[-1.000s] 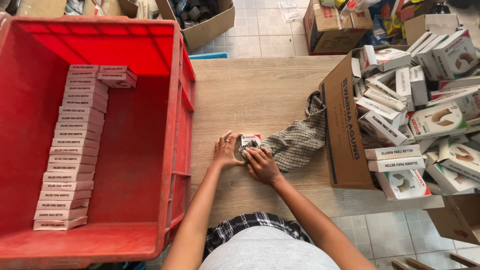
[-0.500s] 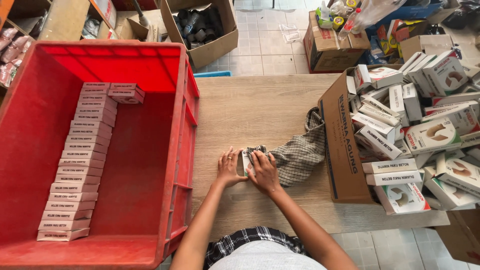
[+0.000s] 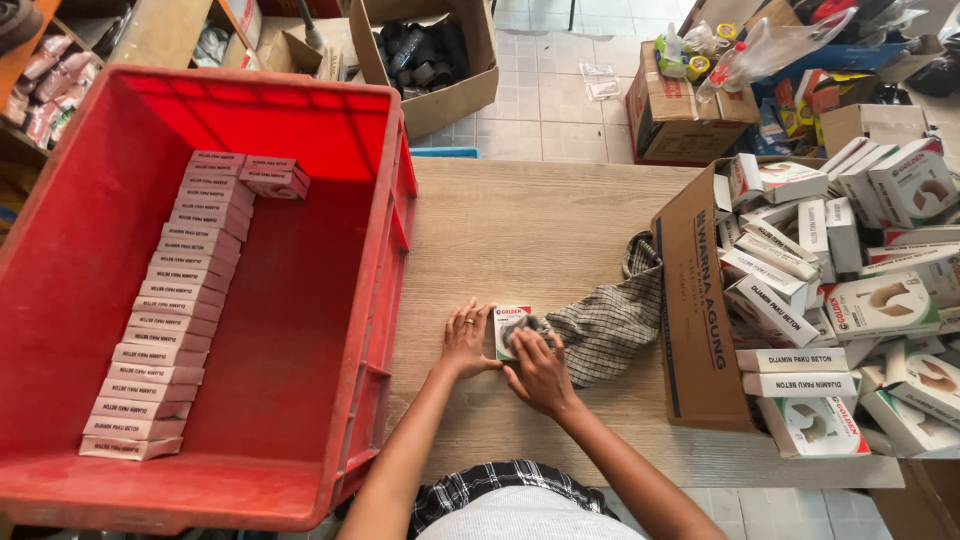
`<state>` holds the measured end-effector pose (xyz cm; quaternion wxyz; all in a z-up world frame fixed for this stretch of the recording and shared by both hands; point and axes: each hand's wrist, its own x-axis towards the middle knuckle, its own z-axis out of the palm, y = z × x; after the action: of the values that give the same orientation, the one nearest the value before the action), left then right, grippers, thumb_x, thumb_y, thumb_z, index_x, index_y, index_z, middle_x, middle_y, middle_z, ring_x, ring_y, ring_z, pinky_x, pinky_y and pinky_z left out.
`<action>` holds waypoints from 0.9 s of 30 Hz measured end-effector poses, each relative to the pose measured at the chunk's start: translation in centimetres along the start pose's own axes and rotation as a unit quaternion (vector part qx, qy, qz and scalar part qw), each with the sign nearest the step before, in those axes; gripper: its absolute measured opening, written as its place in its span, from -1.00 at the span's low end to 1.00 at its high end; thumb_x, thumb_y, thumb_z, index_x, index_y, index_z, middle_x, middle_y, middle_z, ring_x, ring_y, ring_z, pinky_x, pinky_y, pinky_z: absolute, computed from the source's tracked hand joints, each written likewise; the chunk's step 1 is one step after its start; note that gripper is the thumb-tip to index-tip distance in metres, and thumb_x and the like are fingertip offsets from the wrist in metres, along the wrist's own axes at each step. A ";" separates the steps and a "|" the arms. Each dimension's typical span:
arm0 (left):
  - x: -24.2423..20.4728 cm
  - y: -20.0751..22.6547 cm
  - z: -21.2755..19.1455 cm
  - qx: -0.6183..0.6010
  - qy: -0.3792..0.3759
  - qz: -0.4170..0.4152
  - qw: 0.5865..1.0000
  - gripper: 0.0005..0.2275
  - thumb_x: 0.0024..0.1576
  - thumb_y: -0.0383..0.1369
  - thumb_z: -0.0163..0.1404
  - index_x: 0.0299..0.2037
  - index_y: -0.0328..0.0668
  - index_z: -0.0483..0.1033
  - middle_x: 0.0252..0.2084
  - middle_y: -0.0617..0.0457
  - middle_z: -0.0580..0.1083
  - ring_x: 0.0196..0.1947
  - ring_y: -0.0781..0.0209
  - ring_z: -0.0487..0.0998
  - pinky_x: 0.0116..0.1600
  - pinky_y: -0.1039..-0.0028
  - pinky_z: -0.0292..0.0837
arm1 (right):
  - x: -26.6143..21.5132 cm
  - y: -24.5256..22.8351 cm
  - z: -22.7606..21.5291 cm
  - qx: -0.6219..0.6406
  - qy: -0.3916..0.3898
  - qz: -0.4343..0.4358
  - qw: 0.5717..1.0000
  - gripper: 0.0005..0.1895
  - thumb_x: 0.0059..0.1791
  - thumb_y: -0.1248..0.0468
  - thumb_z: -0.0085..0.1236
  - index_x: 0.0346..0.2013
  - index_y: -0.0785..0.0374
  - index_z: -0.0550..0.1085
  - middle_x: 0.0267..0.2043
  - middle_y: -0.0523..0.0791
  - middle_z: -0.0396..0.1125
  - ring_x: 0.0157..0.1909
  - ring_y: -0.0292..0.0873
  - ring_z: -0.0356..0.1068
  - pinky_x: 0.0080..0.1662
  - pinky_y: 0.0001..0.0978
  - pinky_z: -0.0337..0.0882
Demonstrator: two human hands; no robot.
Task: Cleaning small product boxes with a cloth and sorting them into a large red crate in a warehouse setting.
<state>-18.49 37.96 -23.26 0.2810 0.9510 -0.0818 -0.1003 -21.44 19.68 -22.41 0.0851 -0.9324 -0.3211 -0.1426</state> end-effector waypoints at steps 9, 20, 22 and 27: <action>-0.1 -0.1 -0.1 0.011 -0.008 0.002 1.000 0.01 -0.43 -0.06 0.25 0.29 0.15 -0.08 0.24 0.08 0.12 0.37 0.07 -0.11 0.39 0.16 -0.35 | 1.3 2.1 0.6 -0.031 0.041 0.003 0.999 -0.43 -0.04 -0.03 -0.31 0.14 0.24 0.23 0.19 -0.09 0.11 0.27 -0.19 0.06 0.21 -0.04 -0.22; 0.4 -0.7 0.4 0.018 0.001 0.009 1.000 0.03 -0.47 -0.04 0.25 0.30 0.15 -0.06 0.23 0.09 0.13 0.37 0.09 -0.09 0.39 0.16 -0.33 | 1.0 3.2 1.4 0.008 0.058 -0.049 0.997 -0.50 -0.04 0.03 -0.26 0.09 0.21 0.29 0.13 -0.09 0.18 0.22 -0.18 0.15 0.22 -0.06 -0.17; 0.2 -0.5 0.6 0.020 -0.003 0.008 1.000 0.03 -0.47 -0.03 0.26 0.30 0.16 -0.06 0.23 0.10 0.13 0.37 0.09 -0.09 0.39 0.16 -0.34 | 2.0 3.0 1.4 -0.020 0.061 -0.013 0.998 -0.50 -0.03 0.02 -0.29 0.11 0.20 0.28 0.14 -0.10 0.17 0.23 -0.18 0.12 0.22 -0.06 -0.20; 0.8 -1.7 1.9 0.022 -0.002 0.009 1.000 0.11 -0.59 0.00 0.26 0.30 0.13 -0.07 0.25 0.05 0.13 0.37 0.06 -0.11 0.39 0.15 -0.34 | 2.4 -0.6 1.4 0.053 0.033 -0.049 0.997 -0.41 -0.05 -0.04 -0.24 0.16 0.24 0.23 0.25 -0.05 0.09 0.30 -0.13 0.06 0.24 -0.02 -0.22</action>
<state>-17.98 38.21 -25.92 0.2612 0.9558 -0.0929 -0.0975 -19.75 21.88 -22.89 0.1378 -0.9044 -0.3706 -0.1606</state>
